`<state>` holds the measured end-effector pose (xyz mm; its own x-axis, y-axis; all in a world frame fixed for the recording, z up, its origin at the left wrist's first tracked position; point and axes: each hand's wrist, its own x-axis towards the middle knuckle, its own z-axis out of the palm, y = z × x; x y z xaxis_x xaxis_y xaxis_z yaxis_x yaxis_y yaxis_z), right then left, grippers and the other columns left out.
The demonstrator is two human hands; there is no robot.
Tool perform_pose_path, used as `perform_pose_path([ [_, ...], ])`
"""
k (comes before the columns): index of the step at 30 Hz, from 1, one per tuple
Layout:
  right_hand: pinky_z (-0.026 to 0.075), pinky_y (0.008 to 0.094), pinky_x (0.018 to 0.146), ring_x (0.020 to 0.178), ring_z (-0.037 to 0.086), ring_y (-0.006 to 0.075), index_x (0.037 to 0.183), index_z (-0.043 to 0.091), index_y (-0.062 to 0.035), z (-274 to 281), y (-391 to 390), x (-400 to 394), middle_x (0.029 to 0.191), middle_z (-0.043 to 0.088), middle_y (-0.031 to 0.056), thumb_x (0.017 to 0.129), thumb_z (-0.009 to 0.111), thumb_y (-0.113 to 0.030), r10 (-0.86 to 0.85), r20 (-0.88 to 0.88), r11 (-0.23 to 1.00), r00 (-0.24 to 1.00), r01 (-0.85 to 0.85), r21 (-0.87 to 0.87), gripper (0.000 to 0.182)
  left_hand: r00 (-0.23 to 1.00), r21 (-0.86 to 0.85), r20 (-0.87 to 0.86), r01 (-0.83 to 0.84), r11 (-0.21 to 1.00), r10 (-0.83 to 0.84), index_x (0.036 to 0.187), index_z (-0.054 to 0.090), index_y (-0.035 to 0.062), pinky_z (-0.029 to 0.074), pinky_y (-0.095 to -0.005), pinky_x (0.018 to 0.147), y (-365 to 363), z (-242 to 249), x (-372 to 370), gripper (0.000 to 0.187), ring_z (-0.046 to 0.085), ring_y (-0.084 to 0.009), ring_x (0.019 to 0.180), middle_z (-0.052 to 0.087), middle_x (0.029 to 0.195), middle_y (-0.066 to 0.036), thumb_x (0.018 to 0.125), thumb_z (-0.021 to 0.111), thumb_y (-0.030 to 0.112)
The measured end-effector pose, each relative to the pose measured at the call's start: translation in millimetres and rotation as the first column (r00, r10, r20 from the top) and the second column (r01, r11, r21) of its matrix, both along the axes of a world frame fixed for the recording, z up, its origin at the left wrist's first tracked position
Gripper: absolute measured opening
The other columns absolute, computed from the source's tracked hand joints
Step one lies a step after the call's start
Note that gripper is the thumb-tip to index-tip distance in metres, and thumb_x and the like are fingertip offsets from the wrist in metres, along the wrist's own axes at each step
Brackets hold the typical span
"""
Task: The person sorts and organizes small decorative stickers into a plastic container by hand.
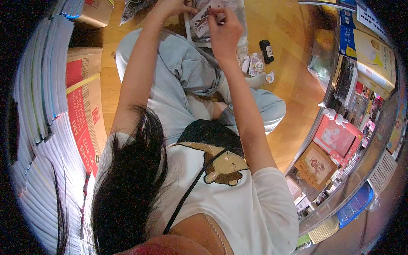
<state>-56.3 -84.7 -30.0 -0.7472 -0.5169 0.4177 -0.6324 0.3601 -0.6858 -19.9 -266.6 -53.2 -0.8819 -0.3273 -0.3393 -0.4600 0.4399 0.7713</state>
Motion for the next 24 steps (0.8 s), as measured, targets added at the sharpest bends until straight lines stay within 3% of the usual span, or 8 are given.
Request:
perform_pose_path([
  [2, 0.047, 0.0347, 0.056, 0.064, 0.061, 0.0266, 0.081, 0.059, -0.0039, -11, -7, -2, 0.076, 0.062, 0.0104, 0.075, 0.068, -0.008, 0.007, -0.127, 1.000, 0.992, -0.003, 0.030, 0.012, 1.000, -0.001, -0.011, 0.006, 1.000, -0.006, 0.069, 0.052, 0.0032, 0.046, -0.0344, 0.040, -2, -4, -1, 0.035, 0.058, -0.0221, 0.044, 0.056, 0.055, -0.010, 0.068, 0.079, 0.024],
  [5, 0.046, 0.0350, 0.053, 0.061, 0.060, 0.0253, 0.081, 0.060, -0.0047, -19, -14, -5, 0.075, 0.061, 0.0070, 0.076, 0.068, -0.008, 0.010, -0.391, 0.999, 0.920, 0.007, 0.041, 0.011, 1.000, 0.067, -0.008, -0.004, 0.998, 0.005, 0.069, 0.051, 0.0026, 0.046, -0.0349, 0.040, -2, -11, -4, 0.031, 0.058, -0.0223, 0.045, 0.057, 0.055, -0.011, 0.068, 0.077, 0.021],
  [7, 0.045, 0.0371, 0.052, 0.063, 0.059, 0.0287, 0.082, 0.058, -0.0058, -21, -16, -3, 0.076, 0.059, 0.0072, 0.075, 0.068, -0.010, 0.011, -0.455, 0.995, 0.891, 0.033, 0.089, 0.013, 1.000, 0.146, 0.019, -0.022, 0.989, 0.020, 0.069, 0.052, 0.0024, 0.046, -0.0357, 0.040, -3, -17, -7, 0.029, 0.058, -0.0228, 0.044, 0.057, 0.056, -0.011, 0.068, 0.076, 0.019],
  [11, 0.043, 0.0405, 0.051, 0.063, 0.058, 0.0315, 0.086, 0.057, -0.0093, -28, -15, 9, 0.076, 0.056, 0.0066, 0.076, 0.067, -0.013, 0.025, -0.514, 0.975, 0.858, 0.093, 0.202, 0.014, 0.991, 0.017, -0.126, 0.054, 0.998, -0.051, 0.071, 0.055, 0.0004, 0.046, -0.0376, 0.045, -8, -50, -20, 0.025, 0.059, -0.0250, 0.049, 0.057, 0.056, -0.012, 0.066, 0.074, 0.016],
  [14, 0.045, 0.0415, 0.053, 0.068, 0.060, 0.0334, 0.090, 0.058, -0.0127, -38, -13, 17, 0.083, 0.061, 0.0058, 0.077, 0.067, -0.020, 0.032, -0.461, 0.967, 0.887, 0.090, 0.240, 0.017, 0.973, -0.033, -0.213, 0.087, 0.996, -0.092, 0.073, 0.058, -0.0004, 0.047, -0.0384, 0.049, -11, -83, -32, 0.022, 0.059, -0.0262, 0.053, 0.057, 0.057, -0.013, 0.065, 0.073, 0.014],
  [17, 0.044, 0.0414, 0.049, 0.057, 0.059, 0.0314, 0.099, 0.058, -0.0177, -51, -19, 17, 0.076, 0.059, 0.0049, 0.075, 0.068, -0.023, -0.016, -0.499, 0.996, 0.867, 0.058, 0.068, 0.026, 0.960, -0.038, -0.266, 0.080, 0.996, -0.087, 0.075, 0.059, -0.0005, 0.046, -0.0386, 0.050, -10, -88, -35, 0.021, 0.059, -0.0265, 0.055, 0.058, 0.059, -0.014, 0.065, 0.072, 0.012],
  [19, 0.045, 0.0435, 0.052, 0.061, 0.061, 0.0323, 0.099, 0.060, -0.0166, -25, -21, 26, 0.075, 0.062, 0.0077, 0.074, 0.069, -0.026, -0.070, -0.370, 0.972, 0.926, 0.146, 0.184, 0.029, 0.931, -0.083, -0.337, 0.118, 0.990, -0.139, 0.074, 0.059, 0.0003, 0.046, -0.0386, 0.050, -12, -94, -37, 0.019, 0.059, -0.0262, 0.055, 0.059, 0.061, -0.014, 0.066, 0.071, 0.012],
  [24, 0.047, 0.0470, 0.058, 0.067, 0.063, 0.0350, 0.092, 0.063, -0.0115, -17, -8, 2, 0.077, 0.065, 0.0133, 0.072, 0.071, -0.033, 0.097, -0.195, 0.858, 0.976, 0.017, 0.513, 0.030, 0.995, 0.079, -0.096, 0.037, 0.996, -0.030, 0.070, 0.057, 0.0010, 0.046, -0.0384, 0.050, -5, -40, -15, 0.021, 0.058, -0.0244, 0.055, 0.059, 0.061, -0.012, 0.067, 0.072, 0.014],
])
